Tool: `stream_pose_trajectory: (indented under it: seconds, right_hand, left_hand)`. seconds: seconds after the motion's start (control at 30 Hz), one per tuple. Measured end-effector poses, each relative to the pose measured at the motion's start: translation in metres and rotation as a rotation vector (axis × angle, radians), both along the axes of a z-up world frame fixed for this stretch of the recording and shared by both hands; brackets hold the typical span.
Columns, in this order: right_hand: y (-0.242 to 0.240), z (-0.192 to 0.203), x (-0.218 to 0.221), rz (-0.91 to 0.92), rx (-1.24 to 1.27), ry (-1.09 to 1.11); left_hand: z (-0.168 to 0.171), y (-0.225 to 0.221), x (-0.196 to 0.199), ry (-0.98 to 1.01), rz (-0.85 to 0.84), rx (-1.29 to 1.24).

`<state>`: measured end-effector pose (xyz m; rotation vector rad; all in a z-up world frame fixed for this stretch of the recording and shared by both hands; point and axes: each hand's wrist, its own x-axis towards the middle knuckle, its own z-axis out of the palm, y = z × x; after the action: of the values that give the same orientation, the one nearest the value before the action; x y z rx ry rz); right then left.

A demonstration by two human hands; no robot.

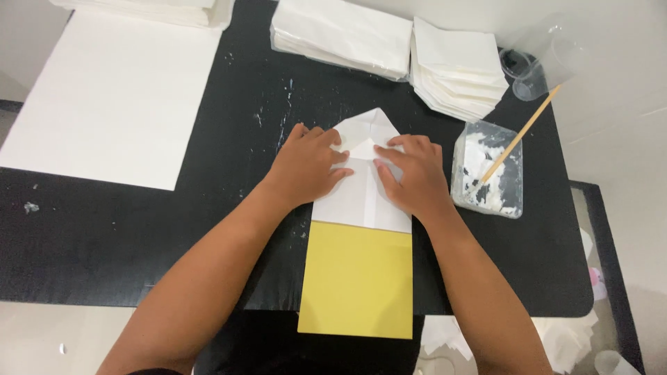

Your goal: Manually folding and gluing paper to assemble a bag.

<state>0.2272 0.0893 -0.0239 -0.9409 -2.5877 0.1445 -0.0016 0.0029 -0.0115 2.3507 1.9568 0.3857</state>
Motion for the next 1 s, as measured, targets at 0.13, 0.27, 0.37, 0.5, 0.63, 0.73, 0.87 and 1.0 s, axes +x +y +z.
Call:
stream_pose_trajectory:
  seconds: [0.13,0.27,0.37,0.5,0.63,0.73,0.87,1.0]
  right_hand:
    - [-0.008,0.003,-0.001,0.016,0.073,0.036]
    - [-0.01,0.012,-0.009,-0.016,-0.037,-0.065]
    - [-0.011,0.017,-0.005,-0.075,-0.075,-0.077]
    - [-0.007,0.007,0.007,-0.034,-0.069,-0.035]
    - [-0.015,0.012,0.009,-0.022,-0.032,0.013]
    - [-0.019,0.028,0.009,0.001,0.047,0.103]
    - [-0.007,0.046,0.029,0.012,0.274,0.277]
    - [0.023,0.053,0.087,-0.128,0.471,0.417]
  left_hand:
    - [0.001,-0.002,0.003,-0.031,-0.003,0.042]
    - [0.005,0.002,0.005,-0.029,0.027,0.004]
    - [0.002,0.003,0.008,-0.007,0.04,0.007]
    - [0.002,0.005,0.013,0.007,0.039,0.045]
    - [0.004,0.006,0.018,0.085,0.008,0.057]
    - [0.008,0.005,0.015,0.091,0.005,0.044]
    - [0.013,-0.005,0.008,0.014,-0.02,-0.01]
    - [0.004,-0.001,0.01,-0.055,0.009,0.051]
